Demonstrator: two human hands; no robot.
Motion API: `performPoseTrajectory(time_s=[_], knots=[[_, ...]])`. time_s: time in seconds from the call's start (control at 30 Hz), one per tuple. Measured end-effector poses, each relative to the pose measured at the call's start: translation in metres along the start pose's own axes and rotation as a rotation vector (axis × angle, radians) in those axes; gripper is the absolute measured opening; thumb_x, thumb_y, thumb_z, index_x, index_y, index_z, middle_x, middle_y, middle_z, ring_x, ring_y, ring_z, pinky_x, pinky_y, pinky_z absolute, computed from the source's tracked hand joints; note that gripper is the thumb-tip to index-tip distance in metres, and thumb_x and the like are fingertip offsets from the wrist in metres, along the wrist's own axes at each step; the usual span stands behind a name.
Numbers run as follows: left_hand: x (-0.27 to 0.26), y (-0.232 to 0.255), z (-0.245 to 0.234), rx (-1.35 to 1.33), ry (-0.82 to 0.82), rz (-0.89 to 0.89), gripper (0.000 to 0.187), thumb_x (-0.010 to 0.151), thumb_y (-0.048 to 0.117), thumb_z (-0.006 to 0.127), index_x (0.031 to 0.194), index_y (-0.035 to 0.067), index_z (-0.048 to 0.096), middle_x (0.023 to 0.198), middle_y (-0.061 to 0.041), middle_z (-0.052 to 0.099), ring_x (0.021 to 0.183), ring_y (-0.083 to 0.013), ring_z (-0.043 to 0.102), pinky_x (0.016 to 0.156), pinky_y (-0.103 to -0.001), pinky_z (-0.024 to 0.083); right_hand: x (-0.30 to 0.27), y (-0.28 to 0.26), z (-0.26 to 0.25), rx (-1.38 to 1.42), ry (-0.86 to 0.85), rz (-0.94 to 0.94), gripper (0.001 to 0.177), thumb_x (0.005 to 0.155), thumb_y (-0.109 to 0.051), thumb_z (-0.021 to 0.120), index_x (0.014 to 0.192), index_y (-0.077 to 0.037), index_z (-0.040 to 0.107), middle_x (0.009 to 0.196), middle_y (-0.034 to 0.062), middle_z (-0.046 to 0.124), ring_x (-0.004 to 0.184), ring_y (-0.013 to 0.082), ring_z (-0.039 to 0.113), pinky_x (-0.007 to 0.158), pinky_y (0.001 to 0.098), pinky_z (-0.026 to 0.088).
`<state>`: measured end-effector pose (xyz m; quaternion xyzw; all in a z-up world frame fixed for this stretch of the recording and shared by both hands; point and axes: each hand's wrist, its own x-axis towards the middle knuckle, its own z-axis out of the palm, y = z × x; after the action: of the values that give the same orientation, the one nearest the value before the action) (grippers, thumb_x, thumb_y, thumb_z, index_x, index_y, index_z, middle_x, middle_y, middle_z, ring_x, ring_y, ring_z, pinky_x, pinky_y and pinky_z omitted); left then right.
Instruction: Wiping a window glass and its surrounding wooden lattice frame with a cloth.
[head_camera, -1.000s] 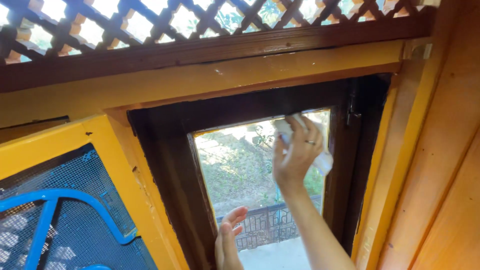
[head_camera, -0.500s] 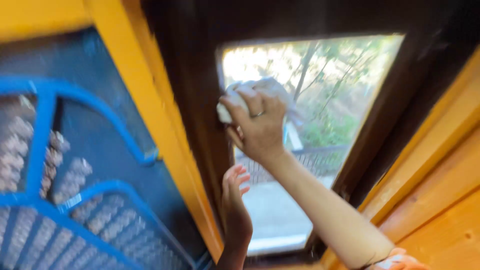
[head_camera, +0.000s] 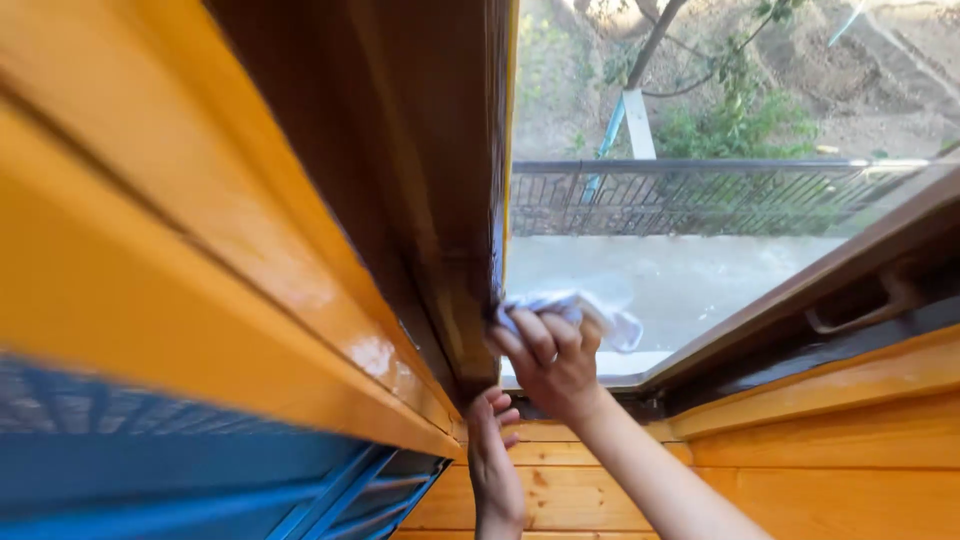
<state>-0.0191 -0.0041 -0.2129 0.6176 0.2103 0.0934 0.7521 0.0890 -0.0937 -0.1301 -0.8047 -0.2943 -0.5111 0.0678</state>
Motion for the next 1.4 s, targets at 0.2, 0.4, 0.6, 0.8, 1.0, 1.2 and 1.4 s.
performPoseTrajectory(time_s=[0.2, 0.4, 0.6, 0.8, 1.0, 1.2, 1.4], knots=[[0.025, -0.152, -0.035, 0.048, -0.025, -0.141, 0.064, 0.101, 0.054, 0.024, 0.134, 0.011, 0.058, 0.124, -0.006, 0.065, 0.11, -0.0191, 0.064, 0.092, -0.035, 0.048, -0.215, -0.046, 0.111, 0.05, -0.211, -0.012, 0.033, 0.091, -0.032, 0.07, 0.123, -0.03, 0.065, 0.133, -0.0055, 0.052, 0.121, 0.017, 0.046, 0.102, 0.0442, 0.033], [0.018, -0.26, -0.087, 0.108, -0.014, -0.253, 0.068, 0.1, 0.056, 0.02, 0.133, 0.012, 0.06, 0.121, -0.007, 0.07, 0.104, -0.0197, 0.07, 0.091, -0.036, 0.052, -0.351, -0.082, 0.179, 0.033, -0.352, -0.018, 0.037, 0.092, -0.029, 0.062, 0.129, -0.032, 0.062, 0.137, -0.005, 0.047, 0.127, 0.0178, 0.039, 0.106, 0.0501, 0.03], [-0.006, -0.282, -0.109, 0.069, -0.029, -0.33, 0.069, 0.1, 0.056, 0.022, 0.13, 0.009, 0.062, 0.114, -0.008, 0.075, 0.099, -0.0197, 0.072, 0.09, -0.037, 0.052, -0.375, -0.11, 0.173, 0.028, -0.587, 0.098, 0.041, 0.09, -0.025, 0.059, 0.13, -0.03, 0.061, 0.139, -0.001, 0.047, 0.128, 0.0219, 0.039, 0.101, 0.0501, 0.033], [-0.019, -0.232, -0.097, 0.126, 0.098, -0.326, 0.066, 0.101, 0.056, 0.028, 0.145, 0.011, 0.05, 0.14, -0.01, 0.061, 0.127, -0.0228, 0.057, 0.104, -0.037, 0.04, -0.293, -0.101, 0.067, 0.505, -0.768, 0.848, 0.043, 0.093, -0.025, 0.054, 0.135, -0.016, 0.056, 0.094, 0.0073, 0.07, 0.097, 0.029, 0.067, 0.101, 0.0561, 0.03], [-0.052, -0.073, -0.061, -0.309, 0.064, -0.484, 0.062, 0.096, 0.048, 0.04, 0.154, 0.028, 0.034, 0.156, 0.001, 0.044, 0.142, -0.0212, 0.045, 0.108, -0.043, 0.043, -0.213, -0.071, -0.041, 1.511, -0.852, 1.497, 0.041, 0.104, -0.038, 0.051, 0.127, -0.008, 0.069, 0.094, 0.0049, 0.07, 0.09, 0.0189, 0.06, 0.091, 0.0387, 0.044], [-0.079, -0.026, -0.046, -0.466, -0.043, -0.306, 0.047, 0.098, 0.024, 0.062, 0.14, 0.008, 0.052, 0.13, -0.015, 0.062, 0.114, -0.0231, 0.061, 0.088, -0.036, 0.051, -0.168, -0.063, -0.105, 1.046, -0.339, 1.332, 0.045, 0.097, -0.029, 0.063, 0.136, -0.007, 0.061, 0.128, 0.0087, 0.059, 0.119, 0.0174, 0.055, 0.096, 0.0305, 0.047], [-0.109, 0.018, -0.028, -0.154, 0.097, -0.157, 0.038, 0.095, 0.013, 0.066, 0.13, 0.011, 0.051, 0.115, -0.011, 0.06, 0.096, -0.0187, 0.058, 0.077, -0.033, 0.049, -0.128, -0.103, -0.167, 1.179, -0.307, 1.205, 0.059, 0.096, -0.029, 0.06, 0.148, -0.007, 0.043, 0.149, 0.0078, 0.047, 0.136, 0.0178, 0.045, 0.104, 0.0317, 0.041]])
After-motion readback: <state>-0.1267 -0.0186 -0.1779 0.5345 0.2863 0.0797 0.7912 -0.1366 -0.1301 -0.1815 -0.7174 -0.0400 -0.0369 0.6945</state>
